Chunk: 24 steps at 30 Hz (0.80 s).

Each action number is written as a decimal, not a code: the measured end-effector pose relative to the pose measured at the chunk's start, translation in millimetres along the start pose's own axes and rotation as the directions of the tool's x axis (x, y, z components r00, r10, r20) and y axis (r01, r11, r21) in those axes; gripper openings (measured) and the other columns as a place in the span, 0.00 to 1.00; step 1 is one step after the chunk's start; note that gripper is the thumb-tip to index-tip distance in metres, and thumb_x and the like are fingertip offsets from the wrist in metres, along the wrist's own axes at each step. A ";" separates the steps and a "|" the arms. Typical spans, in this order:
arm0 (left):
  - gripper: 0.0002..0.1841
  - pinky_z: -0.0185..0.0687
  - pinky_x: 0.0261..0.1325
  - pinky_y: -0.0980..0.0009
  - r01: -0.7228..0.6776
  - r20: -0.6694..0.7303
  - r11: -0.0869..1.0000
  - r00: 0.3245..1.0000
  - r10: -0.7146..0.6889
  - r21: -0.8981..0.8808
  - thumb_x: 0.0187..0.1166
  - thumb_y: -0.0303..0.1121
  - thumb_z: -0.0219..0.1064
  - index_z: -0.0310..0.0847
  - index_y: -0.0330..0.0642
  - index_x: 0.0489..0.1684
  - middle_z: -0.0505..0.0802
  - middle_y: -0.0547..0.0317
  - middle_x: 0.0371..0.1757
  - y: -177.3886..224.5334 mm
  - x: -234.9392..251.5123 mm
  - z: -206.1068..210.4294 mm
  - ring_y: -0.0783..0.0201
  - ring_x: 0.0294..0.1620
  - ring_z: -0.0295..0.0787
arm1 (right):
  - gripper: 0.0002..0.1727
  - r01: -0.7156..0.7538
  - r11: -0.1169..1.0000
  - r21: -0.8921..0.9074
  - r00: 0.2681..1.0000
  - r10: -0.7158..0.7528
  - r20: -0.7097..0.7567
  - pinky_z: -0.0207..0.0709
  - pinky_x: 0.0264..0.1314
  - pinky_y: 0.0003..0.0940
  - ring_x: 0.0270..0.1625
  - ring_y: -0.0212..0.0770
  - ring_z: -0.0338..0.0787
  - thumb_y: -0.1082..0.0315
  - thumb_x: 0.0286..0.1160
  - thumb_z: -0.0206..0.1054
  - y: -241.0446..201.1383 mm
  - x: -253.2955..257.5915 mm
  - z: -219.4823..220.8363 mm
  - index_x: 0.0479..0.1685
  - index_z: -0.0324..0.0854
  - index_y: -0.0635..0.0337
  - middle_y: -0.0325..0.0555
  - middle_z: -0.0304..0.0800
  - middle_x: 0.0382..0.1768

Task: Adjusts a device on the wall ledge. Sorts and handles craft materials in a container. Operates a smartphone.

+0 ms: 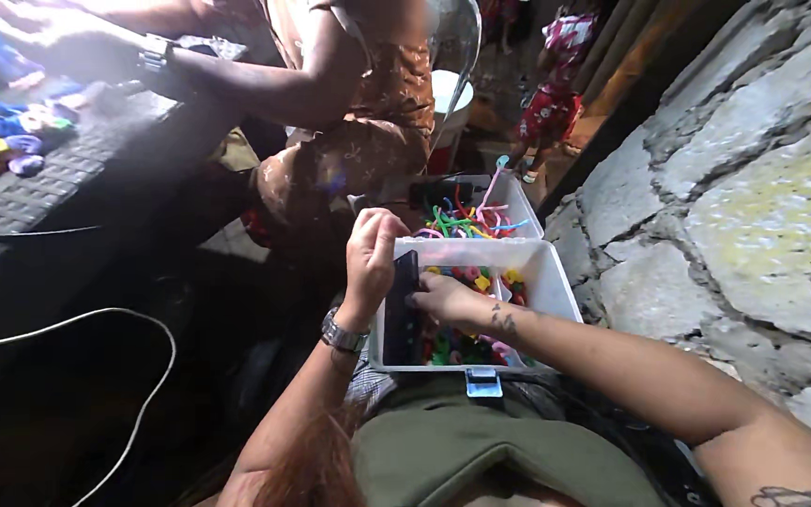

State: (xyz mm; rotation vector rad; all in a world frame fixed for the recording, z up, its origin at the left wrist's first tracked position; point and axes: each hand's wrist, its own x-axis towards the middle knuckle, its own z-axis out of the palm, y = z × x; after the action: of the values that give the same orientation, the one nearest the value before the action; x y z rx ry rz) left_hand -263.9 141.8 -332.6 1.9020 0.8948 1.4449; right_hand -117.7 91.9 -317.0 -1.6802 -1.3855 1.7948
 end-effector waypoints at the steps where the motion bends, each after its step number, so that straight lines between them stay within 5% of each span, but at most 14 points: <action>1: 0.22 0.76 0.69 0.67 0.061 -0.017 0.995 0.998 -0.062 -0.077 0.93 0.37 0.42 0.84 0.35 0.44 0.85 0.55 0.56 -1.5 0.0 -0.5 0.67 0.62 0.80 | 0.19 0.042 0.997 0.063 0.999 -0.042 0.002 0.87 0.39 0.35 0.38 0.39 0.90 0.65 0.90 0.57 -1.7 -7.6 -5.9 0.73 0.69 0.62 0.51 0.86 0.47; 5: 0.27 0.74 0.75 0.65 0.265 -0.016 0.927 0.960 -0.280 -0.267 0.94 0.44 0.37 0.72 0.36 0.74 0.81 0.55 0.71 1.1 0.5 0.4 0.68 0.70 0.78 | 0.10 0.295 0.915 0.277 0.952 -0.307 0.000 0.84 0.35 0.26 0.33 0.30 0.89 0.66 0.92 0.52 -6.6 -31.7 -38.8 0.60 0.72 0.60 0.42 0.89 0.36; 7: 0.29 0.77 0.70 0.67 0.358 0.058 0.875 0.931 -0.359 -0.326 0.93 0.52 0.35 0.62 0.43 0.82 0.82 0.60 0.70 7.2 2.0 -0.2 0.71 0.68 0.80 | 0.09 0.398 0.858 0.325 0.914 -0.401 -0.062 0.85 0.36 0.24 0.34 0.30 0.91 0.67 0.92 0.50 -4.0 -33.0 -51.0 0.60 0.72 0.58 0.41 0.90 0.36; 9: 0.34 0.85 0.57 0.67 0.490 0.225 0.786 0.872 -0.436 -0.376 0.89 0.63 0.37 0.57 0.52 0.86 0.84 0.64 0.66 10.9 1.0 -0.6 0.70 0.59 0.85 | 0.12 0.485 0.817 0.312 0.875 -0.457 -0.161 0.89 0.44 0.30 0.41 0.34 0.93 0.67 0.93 0.49 1.1 -30.6 -57.6 0.66 0.71 0.58 0.44 0.91 0.43; 12: 0.36 0.94 0.49 0.59 0.732 0.605 0.515 0.670 -0.429 -0.446 0.85 0.69 0.39 0.61 0.59 0.84 0.91 0.58 0.63 13.7 -0.3 -4.7 0.59 0.56 0.93 | 0.16 0.538 0.807 0.243 0.834 -0.469 -0.291 0.90 0.50 0.34 0.46 0.37 0.93 0.65 0.94 0.48 4.9 -25.3 -60.0 0.73 0.70 0.58 0.46 0.90 0.50; 15: 0.40 0.94 0.42 0.63 0.805 0.744 0.397 0.575 -0.339 -0.441 0.73 0.73 0.60 0.59 0.67 0.83 0.91 0.59 0.63 8.0 -1.3 -9.4 0.58 0.55 0.94 | 0.21 0.446 0.859 0.252 0.884 -0.378 -0.274 0.88 0.51 0.36 0.50 0.39 0.92 0.58 0.96 0.46 3.7 -24.1 -57.7 0.80 0.65 0.54 0.47 0.89 0.53; 17: 0.44 0.93 0.43 0.65 0.803 0.747 0.406 0.574 -0.334 -0.436 0.69 0.63 0.72 0.50 0.73 0.86 0.91 0.59 0.62 4.4 -2.0 -7.2 0.60 0.54 0.93 | 0.32 0.423 0.874 0.240 0.904 -0.391 -0.171 0.89 0.54 0.37 0.54 0.39 0.93 0.60 0.88 0.59 6.6 -23.0 -56.1 0.87 0.50 0.51 0.48 0.87 0.59; 20: 0.46 0.93 0.45 0.64 0.797 0.740 0.386 0.589 -0.326 -0.464 0.66 0.56 0.75 0.47 0.71 0.85 0.90 0.58 0.61 3.5 -4.6 -5.9 0.59 0.53 0.93 | 0.71 0.388 0.920 0.061 0.914 -0.375 -0.156 0.86 0.65 0.37 0.65 0.38 0.89 0.66 0.57 0.84 9.2 -21.1 -50.5 0.94 0.24 0.52 0.55 0.76 0.72; 22: 0.43 0.93 0.46 0.63 0.785 0.745 0.370 0.604 -0.282 -0.496 0.69 0.54 0.73 0.49 0.70 0.85 0.90 0.57 0.61 2.4 -6.7 -7.2 0.58 0.53 0.93 | 0.77 0.367 0.930 0.000 0.915 -0.361 -0.182 0.86 0.65 0.36 0.65 0.39 0.89 0.68 0.49 0.87 10.0 -19.7 -47.0 0.94 0.19 0.52 0.58 0.75 0.73; 24: 0.44 0.93 0.47 0.63 0.772 0.743 0.365 0.619 -0.253 -0.520 0.68 0.53 0.74 0.50 0.69 0.85 0.90 0.56 0.62 2.2 -8.0 -6.5 0.57 0.53 0.93 | 0.75 0.383 0.924 -0.006 0.904 -0.376 -0.205 0.86 0.63 0.36 0.64 0.40 0.89 0.70 0.52 0.85 11.1 -18.3 -45.6 0.94 0.21 0.53 0.59 0.75 0.72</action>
State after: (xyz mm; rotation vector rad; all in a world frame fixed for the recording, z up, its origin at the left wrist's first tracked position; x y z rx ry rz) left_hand -271.4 134.5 -333.9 0.9854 0.3524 0.5823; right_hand -68.1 91.7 -307.8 -1.4082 -1.4609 1.3819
